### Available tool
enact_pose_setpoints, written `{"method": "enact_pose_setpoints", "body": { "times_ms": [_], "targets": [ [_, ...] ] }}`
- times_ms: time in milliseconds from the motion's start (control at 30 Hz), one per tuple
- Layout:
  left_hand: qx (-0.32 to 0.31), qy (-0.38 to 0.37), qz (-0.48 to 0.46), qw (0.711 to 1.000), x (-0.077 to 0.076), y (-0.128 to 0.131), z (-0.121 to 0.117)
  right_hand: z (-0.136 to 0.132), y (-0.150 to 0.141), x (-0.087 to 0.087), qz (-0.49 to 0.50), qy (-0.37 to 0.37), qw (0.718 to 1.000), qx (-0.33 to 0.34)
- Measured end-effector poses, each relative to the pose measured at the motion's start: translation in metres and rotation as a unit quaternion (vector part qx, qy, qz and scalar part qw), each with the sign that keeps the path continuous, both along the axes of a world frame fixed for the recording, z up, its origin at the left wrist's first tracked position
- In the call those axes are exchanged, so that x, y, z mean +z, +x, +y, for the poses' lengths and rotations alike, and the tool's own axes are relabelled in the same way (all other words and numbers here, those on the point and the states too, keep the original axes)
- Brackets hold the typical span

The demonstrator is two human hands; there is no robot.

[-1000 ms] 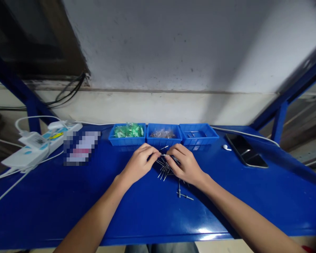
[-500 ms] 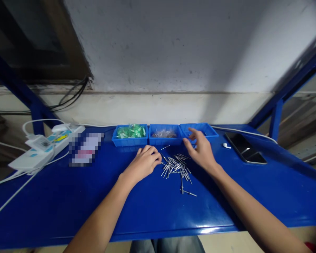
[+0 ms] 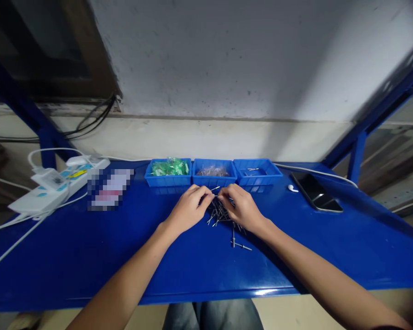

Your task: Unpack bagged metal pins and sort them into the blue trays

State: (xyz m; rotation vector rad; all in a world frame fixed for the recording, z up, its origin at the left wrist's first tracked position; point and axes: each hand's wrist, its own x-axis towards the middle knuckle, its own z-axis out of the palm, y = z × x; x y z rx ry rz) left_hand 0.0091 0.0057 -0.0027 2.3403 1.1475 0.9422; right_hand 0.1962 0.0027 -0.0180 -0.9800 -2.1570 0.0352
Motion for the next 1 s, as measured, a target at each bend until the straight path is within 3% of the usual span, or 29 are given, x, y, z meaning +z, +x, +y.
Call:
{"method": "enact_pose_setpoints", "body": {
  "times_ms": [233,400,467,567,633,700,800,900,1000],
  "targets": [
    [0.004,0.069,0.008,0.998,0.005,-0.003,-0.001,-0.004,0.000,0.004,-0.024,0.015,1.000,-0.001],
    [-0.016,0.035,0.074,0.997,0.002,-0.013,0.007,-0.002,0.006,0.010,-0.037,0.048,0.998,-0.013],
    [-0.020,0.016,0.119,0.993,-0.002,-0.021,0.012,0.005,0.019,0.013,-0.008,0.073,0.995,-0.069],
    [-0.026,-0.005,0.175,0.984,-0.007,-0.035,0.018,0.021,0.050,0.014,0.040,0.090,0.967,-0.236],
    [-0.033,-0.017,0.197,0.980,-0.009,-0.039,0.019,0.032,0.069,0.012,0.047,0.054,0.936,-0.346],
    [-0.031,-0.020,0.204,0.978,-0.009,-0.039,0.018,0.037,0.077,0.009,0.041,0.015,0.916,-0.399],
    [-0.011,-0.010,0.185,0.983,-0.008,-0.033,0.016,0.031,0.063,0.007,0.036,-0.006,0.936,-0.349],
    [0.018,0.005,0.153,0.988,-0.007,-0.025,0.015,0.012,0.029,0.008,0.018,-0.009,0.982,-0.187],
    [0.025,0.024,0.118,0.992,-0.006,-0.016,0.013,-0.005,0.001,0.007,-0.044,-0.013,0.997,-0.055]
  ]
}}
